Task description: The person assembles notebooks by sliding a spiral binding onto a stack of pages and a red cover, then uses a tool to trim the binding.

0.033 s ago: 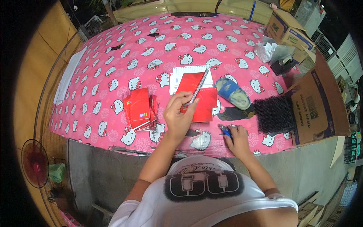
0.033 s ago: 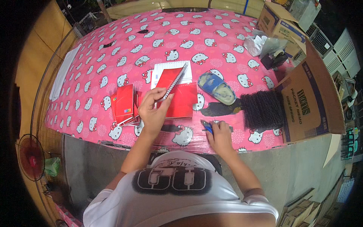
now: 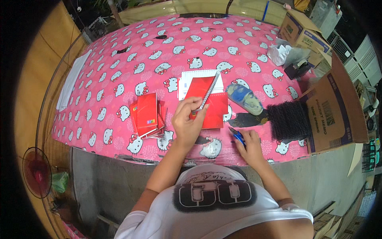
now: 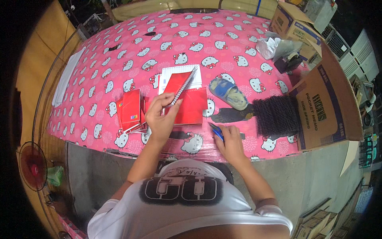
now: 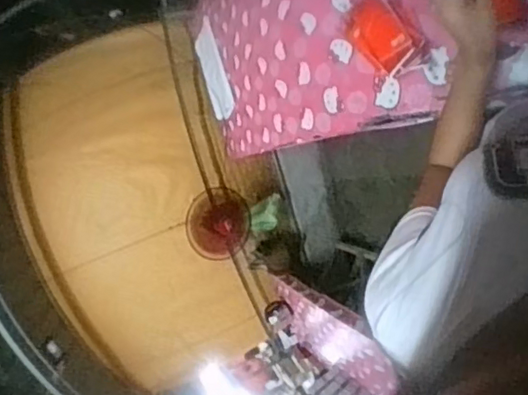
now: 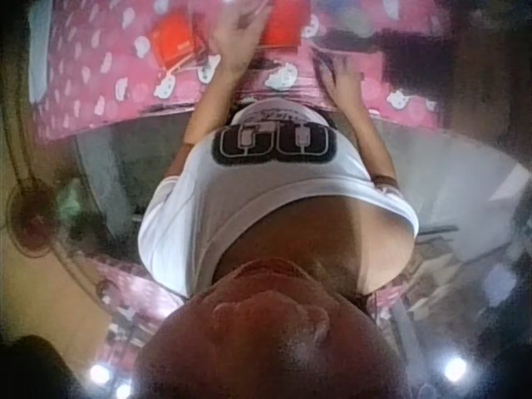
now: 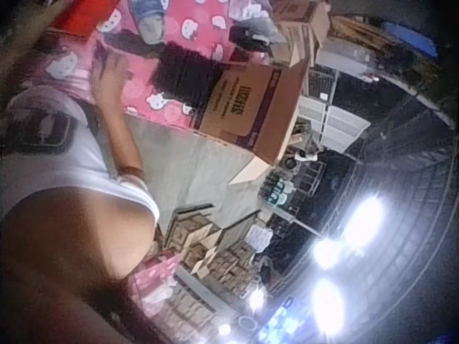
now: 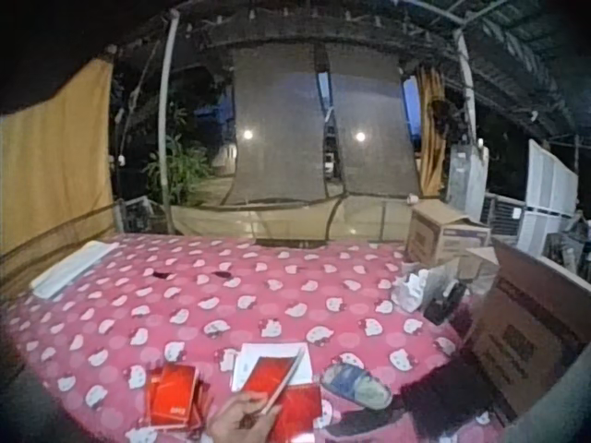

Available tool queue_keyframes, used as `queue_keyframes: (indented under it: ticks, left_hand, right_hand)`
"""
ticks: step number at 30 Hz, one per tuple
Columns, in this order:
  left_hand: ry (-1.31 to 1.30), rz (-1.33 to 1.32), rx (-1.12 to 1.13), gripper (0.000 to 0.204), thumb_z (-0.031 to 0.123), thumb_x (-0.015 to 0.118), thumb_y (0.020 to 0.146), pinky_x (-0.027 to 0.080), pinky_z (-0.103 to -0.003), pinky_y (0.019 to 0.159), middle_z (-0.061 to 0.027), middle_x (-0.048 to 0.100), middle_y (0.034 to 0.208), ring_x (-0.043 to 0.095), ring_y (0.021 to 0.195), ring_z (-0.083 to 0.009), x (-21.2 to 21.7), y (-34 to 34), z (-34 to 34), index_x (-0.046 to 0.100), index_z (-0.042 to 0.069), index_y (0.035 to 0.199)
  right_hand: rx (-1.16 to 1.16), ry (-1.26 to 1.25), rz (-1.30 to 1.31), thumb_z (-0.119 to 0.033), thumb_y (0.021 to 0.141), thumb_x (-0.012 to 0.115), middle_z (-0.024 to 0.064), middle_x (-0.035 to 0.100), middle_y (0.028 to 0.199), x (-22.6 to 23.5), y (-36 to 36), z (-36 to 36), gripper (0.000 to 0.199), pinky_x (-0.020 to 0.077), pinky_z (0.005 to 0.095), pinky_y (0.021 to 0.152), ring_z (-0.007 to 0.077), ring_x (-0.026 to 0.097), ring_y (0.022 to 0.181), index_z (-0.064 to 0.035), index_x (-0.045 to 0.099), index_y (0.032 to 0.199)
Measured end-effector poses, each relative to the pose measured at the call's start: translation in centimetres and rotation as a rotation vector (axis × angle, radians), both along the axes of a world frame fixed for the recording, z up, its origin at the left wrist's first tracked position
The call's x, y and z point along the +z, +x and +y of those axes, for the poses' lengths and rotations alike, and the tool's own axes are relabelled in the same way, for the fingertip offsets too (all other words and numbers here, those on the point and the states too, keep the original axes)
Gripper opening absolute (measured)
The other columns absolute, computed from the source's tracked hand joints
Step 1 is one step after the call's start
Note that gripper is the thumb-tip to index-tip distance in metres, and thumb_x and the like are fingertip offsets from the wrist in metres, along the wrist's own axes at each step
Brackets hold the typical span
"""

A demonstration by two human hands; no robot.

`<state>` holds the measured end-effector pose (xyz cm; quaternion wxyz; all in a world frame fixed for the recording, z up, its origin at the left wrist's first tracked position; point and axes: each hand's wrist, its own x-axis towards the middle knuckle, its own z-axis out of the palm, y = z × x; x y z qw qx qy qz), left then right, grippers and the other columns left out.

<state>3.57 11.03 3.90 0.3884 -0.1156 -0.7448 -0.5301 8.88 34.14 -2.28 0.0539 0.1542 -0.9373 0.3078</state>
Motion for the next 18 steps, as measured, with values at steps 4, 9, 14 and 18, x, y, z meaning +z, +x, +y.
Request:
queue_keyframes:
  ticks: [4,9,14,18]
  left_hand:
    - [-0.066,0.056,0.047,0.018,-0.007,0.075,0.071,0.052,-0.03,0.076,-0.0158,0.067,0.095,0.064,0.086,-0.021,0.0,0.3,-0.1,0.066,-0.004,0.086]
    - [-0.118,0.122,0.057,0.02,-0.01,0.071,0.069,0.053,-0.03,0.069,-0.0155,0.068,0.093,0.066,0.082,-0.0237,-0.3,0.0,-0.6,0.066,-0.003,0.087]
    - [-0.148,0.149,0.043,0.022,-0.011,0.07,0.068,0.052,-0.031,0.068,-0.016,0.068,0.091,0.066,0.08,-0.0243,0.2,0.1,-0.6,0.067,-0.003,0.088]
    - [-0.103,0.12,0.029,0.023,-0.011,0.07,0.068,0.052,-0.031,0.072,-0.0165,0.068,0.092,0.066,0.082,-0.0243,0.2,0.3,-0.7,0.067,-0.003,0.089]
  right_hand:
    - [0.117,-0.383,0.231,-0.015,0.077,0.071,0.016,0.058,0.101,7.2,-1.6,-4.9,0.044,0.0445,0.0422,0.084,0.0335,0.056,0.094,-0.0025,0.058,0.117]
    - [0.168,-0.314,0.387,-0.011,0.076,0.073,0.0134,0.061,0.103,8.0,-2.9,-6.9,0.041,0.0473,0.0335,0.08,0.0253,0.06,0.092,-0.0019,0.061,0.114]
    - [0.134,-0.697,-0.297,-0.012,0.077,0.072,0.014,0.06,0.105,7.9,-2.4,-6.7,0.039,0.0472,0.0347,0.083,0.0255,0.06,0.097,-0.0017,0.061,0.113]
    - [0.139,-0.517,0.231,-0.012,0.077,0.072,0.0151,0.06,0.104,8.4,-2.5,-6.9,0.039,0.0473,0.037,0.083,0.0282,0.06,0.096,-0.001,0.06,0.112]
